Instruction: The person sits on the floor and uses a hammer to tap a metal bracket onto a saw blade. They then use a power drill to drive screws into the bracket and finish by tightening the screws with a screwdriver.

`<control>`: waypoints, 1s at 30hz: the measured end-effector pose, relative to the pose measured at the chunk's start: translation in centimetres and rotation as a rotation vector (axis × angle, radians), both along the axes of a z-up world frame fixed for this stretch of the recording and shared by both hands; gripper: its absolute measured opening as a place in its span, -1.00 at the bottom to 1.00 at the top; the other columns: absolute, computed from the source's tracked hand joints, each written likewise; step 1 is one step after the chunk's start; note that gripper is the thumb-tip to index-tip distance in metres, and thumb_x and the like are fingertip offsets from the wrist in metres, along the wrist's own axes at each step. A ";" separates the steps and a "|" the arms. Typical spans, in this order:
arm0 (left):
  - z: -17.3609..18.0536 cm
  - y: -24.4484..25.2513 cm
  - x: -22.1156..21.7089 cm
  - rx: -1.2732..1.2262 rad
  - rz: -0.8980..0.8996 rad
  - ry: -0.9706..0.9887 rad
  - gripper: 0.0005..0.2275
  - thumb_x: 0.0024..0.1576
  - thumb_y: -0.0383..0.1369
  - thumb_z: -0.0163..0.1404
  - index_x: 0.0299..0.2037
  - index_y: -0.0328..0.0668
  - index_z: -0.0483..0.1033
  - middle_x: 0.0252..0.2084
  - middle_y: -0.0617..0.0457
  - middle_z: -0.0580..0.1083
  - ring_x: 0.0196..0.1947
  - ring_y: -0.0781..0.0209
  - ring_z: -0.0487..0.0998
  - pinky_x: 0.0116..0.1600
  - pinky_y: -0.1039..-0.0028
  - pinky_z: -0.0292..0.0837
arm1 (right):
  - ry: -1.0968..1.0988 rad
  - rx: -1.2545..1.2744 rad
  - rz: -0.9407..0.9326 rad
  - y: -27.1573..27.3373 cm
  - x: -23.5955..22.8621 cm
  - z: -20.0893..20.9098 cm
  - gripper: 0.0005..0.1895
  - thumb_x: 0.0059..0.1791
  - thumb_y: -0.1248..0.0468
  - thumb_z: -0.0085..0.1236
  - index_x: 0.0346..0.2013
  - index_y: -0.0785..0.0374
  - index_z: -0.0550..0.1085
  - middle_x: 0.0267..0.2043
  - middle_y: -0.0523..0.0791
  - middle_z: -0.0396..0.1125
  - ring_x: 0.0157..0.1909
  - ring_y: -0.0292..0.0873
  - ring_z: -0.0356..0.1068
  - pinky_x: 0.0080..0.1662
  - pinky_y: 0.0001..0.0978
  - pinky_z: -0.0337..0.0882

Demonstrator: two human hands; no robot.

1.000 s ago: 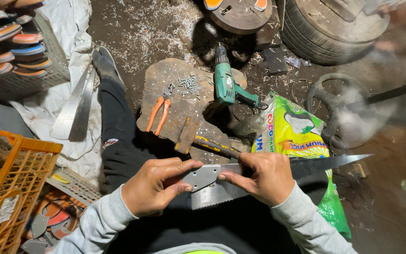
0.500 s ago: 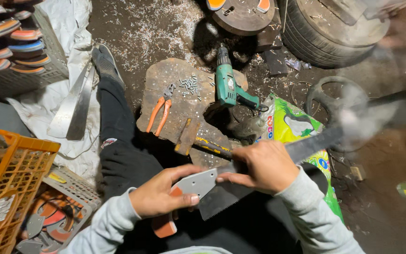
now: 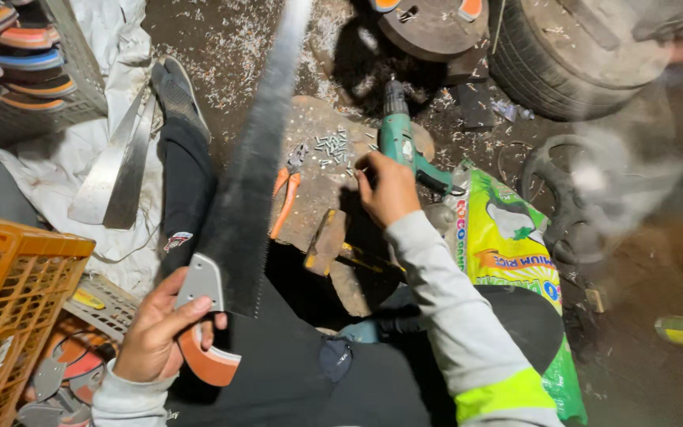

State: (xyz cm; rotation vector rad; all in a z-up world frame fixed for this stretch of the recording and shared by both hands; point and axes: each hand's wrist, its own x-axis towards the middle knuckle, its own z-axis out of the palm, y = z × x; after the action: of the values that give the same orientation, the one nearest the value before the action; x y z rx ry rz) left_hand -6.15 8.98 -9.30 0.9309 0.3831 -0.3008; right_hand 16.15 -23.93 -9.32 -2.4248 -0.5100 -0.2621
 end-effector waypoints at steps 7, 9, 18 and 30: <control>-1.2 1.7 -0.4 -0.041 0.140 -0.004 -0.75 0.15 -0.59 -0.06 0.04 -0.29 0.46 -0.33 -0.08 0.47 -0.45 0.16 0.49 -0.56 0.49 0.31 | 0.101 -0.193 -0.099 2.6 2.8 -5.2 -0.79 -0.09 0.27 0.28 -0.22 0.25 0.50 -0.22 0.08 0.42 -0.17 0.23 0.44 -0.15 0.03 0.43; -1.6 1.3 -0.1 -0.071 0.142 0.016 -0.74 0.15 -0.59 -0.05 0.04 -0.26 0.46 -0.33 -0.06 0.46 -0.45 0.17 0.49 -0.57 0.50 0.30 | 0.113 -0.262 -0.139 3.0 2.9 -5.6 -0.76 -0.08 0.21 0.28 -0.22 0.25 0.47 -0.17 0.09 0.41 -0.16 0.26 0.42 -0.16 0.08 0.41; -0.2 -1.6 3.0 -0.068 0.019 0.012 -0.75 0.17 -0.55 -0.04 0.05 -0.34 0.44 -0.35 -0.03 0.46 -0.46 0.26 0.46 -0.57 0.53 0.27 | -0.029 -0.239 -0.199 3.5 2.8 -5.5 -0.76 -0.01 0.21 0.25 -0.25 0.30 0.40 -0.27 0.11 0.42 -0.23 0.25 0.44 -0.19 0.08 0.41; 3.9 -11.4 8.5 -0.095 0.027 -0.081 -0.69 0.34 -0.19 -0.19 -0.01 -0.31 0.44 -0.42 0.08 0.44 -0.56 0.33 0.45 -0.57 0.55 0.28 | -0.173 0.253 0.188 4.7 -10.4 9.2 -0.74 -0.09 0.51 0.27 -0.13 0.33 0.46 -0.21 -0.01 0.40 -0.18 -0.02 0.48 -0.12 -0.31 0.49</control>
State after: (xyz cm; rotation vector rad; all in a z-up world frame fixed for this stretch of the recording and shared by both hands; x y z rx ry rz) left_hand 2.37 -2.45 -5.36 0.8415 0.3041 -0.2541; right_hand 5.72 -19.27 -0.09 -2.1039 -0.7306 -0.4307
